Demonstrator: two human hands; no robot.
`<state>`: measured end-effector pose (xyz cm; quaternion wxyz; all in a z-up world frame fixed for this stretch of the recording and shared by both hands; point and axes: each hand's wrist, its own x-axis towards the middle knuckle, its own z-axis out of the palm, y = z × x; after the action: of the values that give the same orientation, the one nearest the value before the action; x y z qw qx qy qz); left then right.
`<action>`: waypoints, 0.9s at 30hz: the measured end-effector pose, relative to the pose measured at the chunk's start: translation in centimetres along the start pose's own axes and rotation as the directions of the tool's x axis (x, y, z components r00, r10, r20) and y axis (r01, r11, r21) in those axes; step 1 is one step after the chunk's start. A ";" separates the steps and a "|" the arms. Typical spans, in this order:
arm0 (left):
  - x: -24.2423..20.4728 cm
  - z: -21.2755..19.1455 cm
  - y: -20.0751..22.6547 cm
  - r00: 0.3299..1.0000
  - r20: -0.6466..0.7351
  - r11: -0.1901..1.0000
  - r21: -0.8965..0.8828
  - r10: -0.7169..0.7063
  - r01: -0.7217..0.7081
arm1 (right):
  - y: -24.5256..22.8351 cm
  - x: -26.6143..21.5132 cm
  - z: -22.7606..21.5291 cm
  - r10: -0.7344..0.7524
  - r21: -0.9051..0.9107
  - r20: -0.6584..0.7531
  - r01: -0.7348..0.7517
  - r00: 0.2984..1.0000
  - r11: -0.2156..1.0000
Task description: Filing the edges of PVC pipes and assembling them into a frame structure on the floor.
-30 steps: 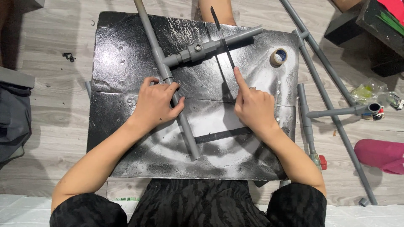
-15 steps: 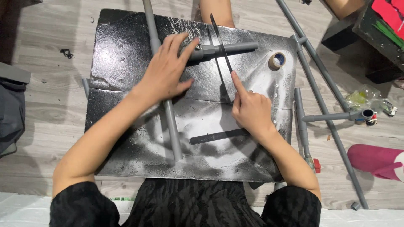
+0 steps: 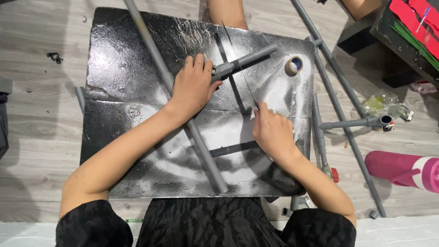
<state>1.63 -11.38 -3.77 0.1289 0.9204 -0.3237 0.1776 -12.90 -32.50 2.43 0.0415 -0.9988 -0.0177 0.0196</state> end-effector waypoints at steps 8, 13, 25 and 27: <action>0.0 0.2 -0.1 0.997 0.076 0.999 -0.042 -0.011 0.015 | 1.1 -2.2 0.8 0.095 -0.108 -0.010 -0.096 0.995 0.989; -0.1 0.1 -0.2 0.995 0.092 0.997 -0.077 -0.022 0.029 | -0.3 -2.0 -0.8 0.087 -0.085 -0.029 -0.089 0.996 0.992; 0.0 -0.3 -0.3 0.987 0.158 0.993 -0.114 -0.006 0.024 | -0.4 -1.8 -1.3 0.100 -0.098 0.003 -0.099 0.995 0.990; 0.0 -0.6 -0.3 0.988 0.155 0.993 -0.117 -0.003 0.022 | -0.4 -1.7 -0.9 0.101 -0.125 0.000 -0.101 0.995 0.987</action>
<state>1.70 -10.91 -3.28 0.1589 0.9241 -0.3369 0.0852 -14.60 -32.27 3.46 -0.0222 -0.9990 0.0315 0.0235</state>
